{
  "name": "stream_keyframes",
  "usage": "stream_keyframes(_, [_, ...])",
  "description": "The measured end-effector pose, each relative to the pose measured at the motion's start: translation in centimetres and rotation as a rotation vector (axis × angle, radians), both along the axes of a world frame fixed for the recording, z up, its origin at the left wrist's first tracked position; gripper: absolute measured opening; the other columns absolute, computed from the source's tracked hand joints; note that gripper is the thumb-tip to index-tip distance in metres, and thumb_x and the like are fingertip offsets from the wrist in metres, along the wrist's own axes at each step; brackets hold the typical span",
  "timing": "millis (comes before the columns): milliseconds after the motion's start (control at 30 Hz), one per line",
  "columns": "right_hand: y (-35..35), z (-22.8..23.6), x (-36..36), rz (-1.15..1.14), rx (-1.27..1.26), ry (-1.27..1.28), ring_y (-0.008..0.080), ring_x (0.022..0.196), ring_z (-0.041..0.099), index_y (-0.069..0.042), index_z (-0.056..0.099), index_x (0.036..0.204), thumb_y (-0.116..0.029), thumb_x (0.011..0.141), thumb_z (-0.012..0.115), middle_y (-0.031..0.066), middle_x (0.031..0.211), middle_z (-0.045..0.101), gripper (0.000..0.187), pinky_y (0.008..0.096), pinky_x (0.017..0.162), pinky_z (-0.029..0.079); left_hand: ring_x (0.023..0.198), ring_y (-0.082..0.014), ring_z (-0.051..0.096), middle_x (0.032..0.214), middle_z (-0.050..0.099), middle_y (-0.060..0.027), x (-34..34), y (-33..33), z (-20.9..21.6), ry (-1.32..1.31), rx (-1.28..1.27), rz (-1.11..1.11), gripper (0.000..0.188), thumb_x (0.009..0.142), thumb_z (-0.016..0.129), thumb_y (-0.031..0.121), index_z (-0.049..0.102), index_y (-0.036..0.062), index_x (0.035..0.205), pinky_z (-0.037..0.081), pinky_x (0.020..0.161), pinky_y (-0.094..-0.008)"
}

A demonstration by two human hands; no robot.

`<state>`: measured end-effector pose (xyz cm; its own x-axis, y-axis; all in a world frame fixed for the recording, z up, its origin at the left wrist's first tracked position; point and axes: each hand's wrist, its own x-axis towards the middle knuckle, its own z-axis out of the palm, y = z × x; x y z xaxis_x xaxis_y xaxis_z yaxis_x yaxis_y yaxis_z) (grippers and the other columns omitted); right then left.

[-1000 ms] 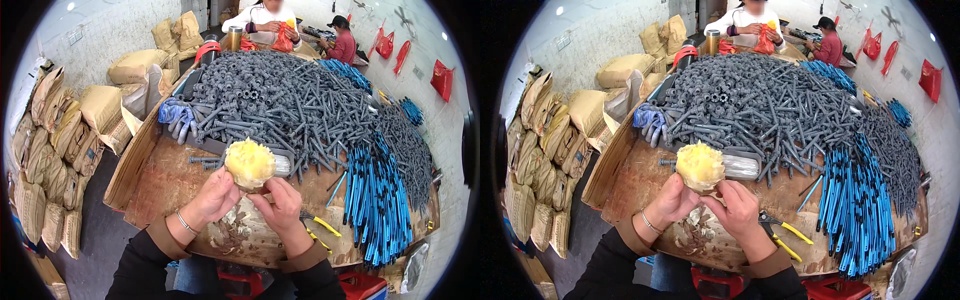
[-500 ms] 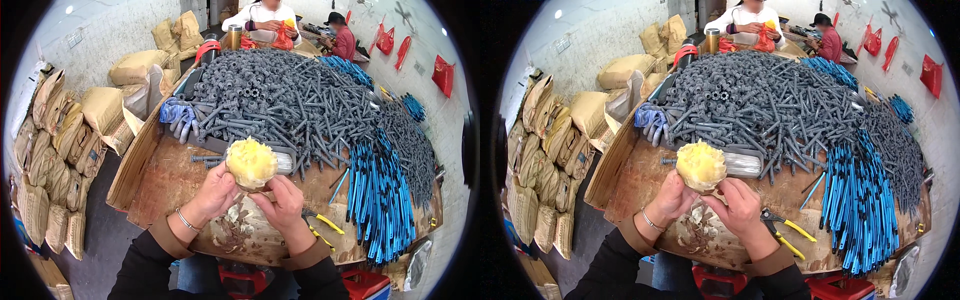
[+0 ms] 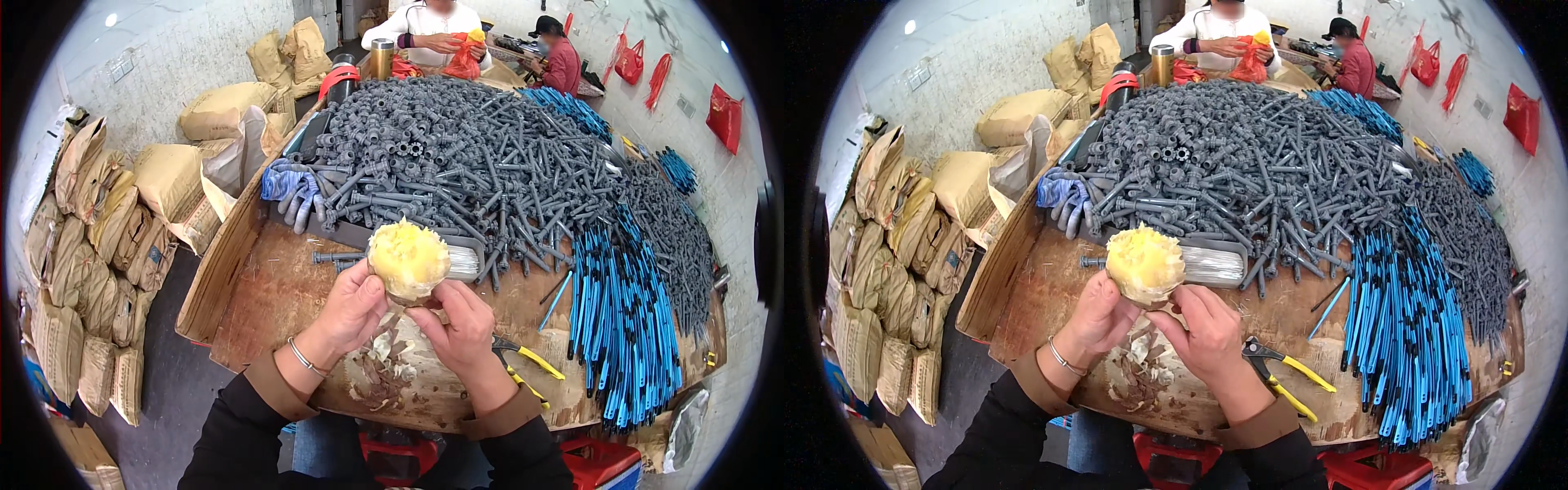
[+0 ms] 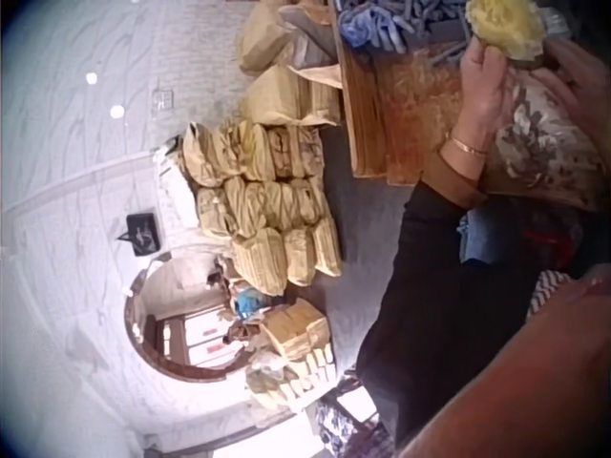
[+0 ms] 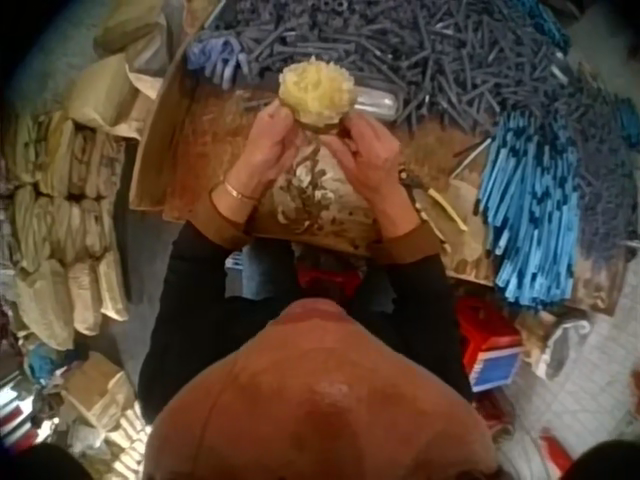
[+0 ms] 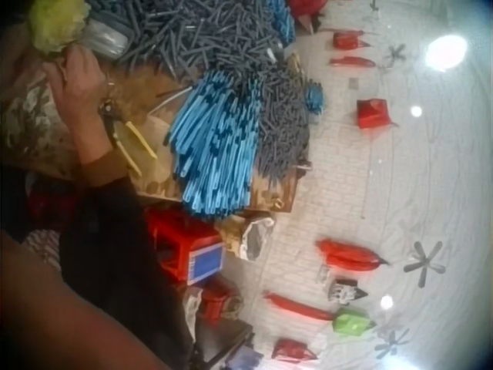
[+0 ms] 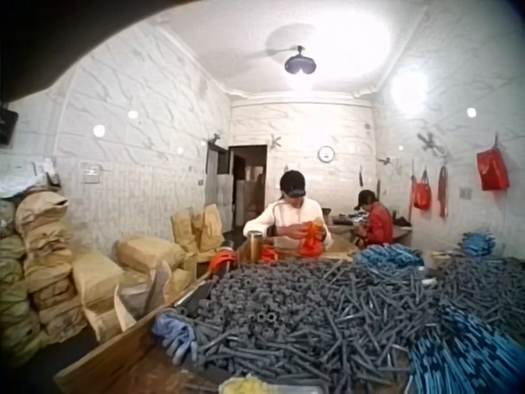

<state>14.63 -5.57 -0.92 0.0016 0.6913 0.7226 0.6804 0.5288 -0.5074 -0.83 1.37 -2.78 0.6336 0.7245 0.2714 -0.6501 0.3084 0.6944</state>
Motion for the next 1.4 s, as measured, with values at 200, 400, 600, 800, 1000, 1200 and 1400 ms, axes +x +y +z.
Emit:
stream_keyframes(200, [0.0,-0.3,-0.3,-0.025,-0.024,0.016,0.0229,0.066,0.062,0.004,0.059,0.098,-0.008,0.073,0.072,0.0121,0.078,0.061,0.031,0.0297,0.058,0.050,0.117,-0.0206,0.049,0.126,0.051,-0.0103,0.0,0.1,0.2,-0.013,0.018,0.018,0.061,0.084,0.067,0.028,0.040,-0.0020,0.129,0.038,0.101,-0.0351])
stream_keyframes(400, [-0.1,-0.2,-0.5,0.010,-0.180,0.191,0.0193,0.072,0.063,0.005,0.057,0.106,-0.004,0.075,0.070,0.0122,0.084,0.063,0.035,0.0282,0.062,0.051,0.116,-0.0192,0.050,0.126,0.051,-0.0090,0.3,0.0,0.1,0.008,-0.018,0.083,0.063,0.079,0.072,0.018,0.039,-0.0002,0.130,0.039,0.100,-0.0337])
stream_keyframes(600, [-0.1,-0.4,-0.5,0.086,-0.323,0.359,0.0151,0.081,0.063,0.004,0.054,0.115,-0.002,0.077,0.068,0.0099,0.095,0.063,0.041,0.0270,0.068,0.051,0.115,-0.0181,0.050,0.126,0.050,-0.0085,0.6,0.0,0.4,0.050,0.017,0.175,0.069,0.075,0.074,0.009,0.037,0.0004,0.132,0.041,0.099,-0.0331])
stream_keyframes(800, [0.1,-1.1,-0.3,0.274,-0.478,0.755,0.0147,0.085,0.063,0.004,0.044,0.129,-0.007,0.077,0.070,0.0120,0.100,0.063,0.059,0.0275,0.072,0.052,0.115,-0.0181,0.050,0.127,0.049,-0.0086,0.6,-0.1,0.5,0.094,0.076,0.212,0.073,0.072,0.073,-0.001,0.034,0.0014,0.133,0.043,0.097,-0.0326])
stream_keyframes(1000, [0.5,-1.5,-0.4,0.319,-0.379,0.769,0.0169,0.093,0.062,0.006,0.033,0.135,-0.008,0.077,0.070,0.0134,0.107,0.061,0.070,0.0288,0.077,0.052,0.115,-0.0183,0.050,0.126,0.049,-0.0087,0.7,-0.2,0.6,0.099,0.101,0.220,0.073,0.071,0.073,-0.003,0.035,0.0017,0.132,0.044,0.097,-0.0333])
stream_keyframes(1200, [0.6,-1.2,-0.3,0.374,-0.326,0.696,0.0188,0.098,0.061,0.006,0.027,0.137,-0.008,0.078,0.070,0.0153,0.114,0.058,0.074,0.0295,0.078,0.052,0.115,-0.0185,0.050,0.127,0.047,-0.0089,0.5,-0.3,0.9,0.094,0.212,0.247,0.074,0.071,0.072,-0.004,0.033,0.0028,0.133,0.043,0.098,-0.0339])
stream_keyframes(1400, [0.4,-0.8,-0.1,0.390,-0.296,0.652,0.0195,0.096,0.062,0.006,0.028,0.137,-0.007,0.078,0.068,0.0165,0.113,0.059,0.073,0.0300,0.077,0.053,0.117,-0.0190,0.049,0.129,0.046,-0.0096,0.4,-0.3,0.8,0.098,0.255,0.240,0.075,0.071,0.072,-0.005,0.032,0.0029,0.134,0.043,0.098,-0.0344])
